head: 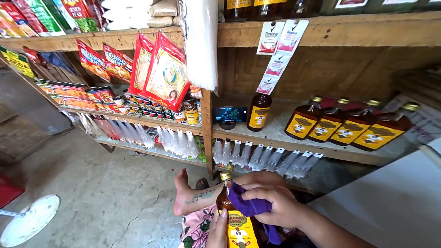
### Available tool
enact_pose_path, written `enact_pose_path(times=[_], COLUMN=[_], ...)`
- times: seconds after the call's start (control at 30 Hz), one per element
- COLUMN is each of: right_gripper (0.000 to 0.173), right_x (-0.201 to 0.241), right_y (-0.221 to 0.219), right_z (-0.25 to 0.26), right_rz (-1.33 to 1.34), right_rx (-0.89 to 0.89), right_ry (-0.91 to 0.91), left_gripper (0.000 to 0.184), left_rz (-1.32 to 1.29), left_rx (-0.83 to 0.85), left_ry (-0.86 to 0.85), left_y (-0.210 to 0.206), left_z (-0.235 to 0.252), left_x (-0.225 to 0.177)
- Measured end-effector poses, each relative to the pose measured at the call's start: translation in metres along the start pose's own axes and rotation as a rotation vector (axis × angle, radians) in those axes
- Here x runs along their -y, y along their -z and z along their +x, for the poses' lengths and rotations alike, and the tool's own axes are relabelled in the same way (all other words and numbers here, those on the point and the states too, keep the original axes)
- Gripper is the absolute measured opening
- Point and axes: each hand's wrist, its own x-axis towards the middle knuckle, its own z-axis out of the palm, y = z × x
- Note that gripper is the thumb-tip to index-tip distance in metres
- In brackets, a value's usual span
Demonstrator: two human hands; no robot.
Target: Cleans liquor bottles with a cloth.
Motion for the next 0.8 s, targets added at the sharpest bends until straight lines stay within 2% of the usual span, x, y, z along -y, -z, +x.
enact_pose_path(times=[0.37, 0.6, 0.8], right_gripper=[0.030, 0.033, 0.042], right_x=[-0.005, -0.002, 0.001], right_y=[-0.001, -0.003, -0.015], right_z=[-0.003, -0.005, -0.008], right_rz=[-0.042, -0.067, -0.079], right_rx=[-0.013, -0.034, 0.025], right_ry=[-0.048, -0.095, -0.143], left_gripper=[0.056, 0.040, 0.055], left_rz=[0.033, -0.022, -0.072], left_rx=[-0.031, -0.052, -0.140], left_ry=[0.111, 0.060, 0.102], left_y=[0.000, 0.000, 0.001], left_z=[0.002, 0.005, 0.009], left_x=[-0.005, -0.004, -0.001])
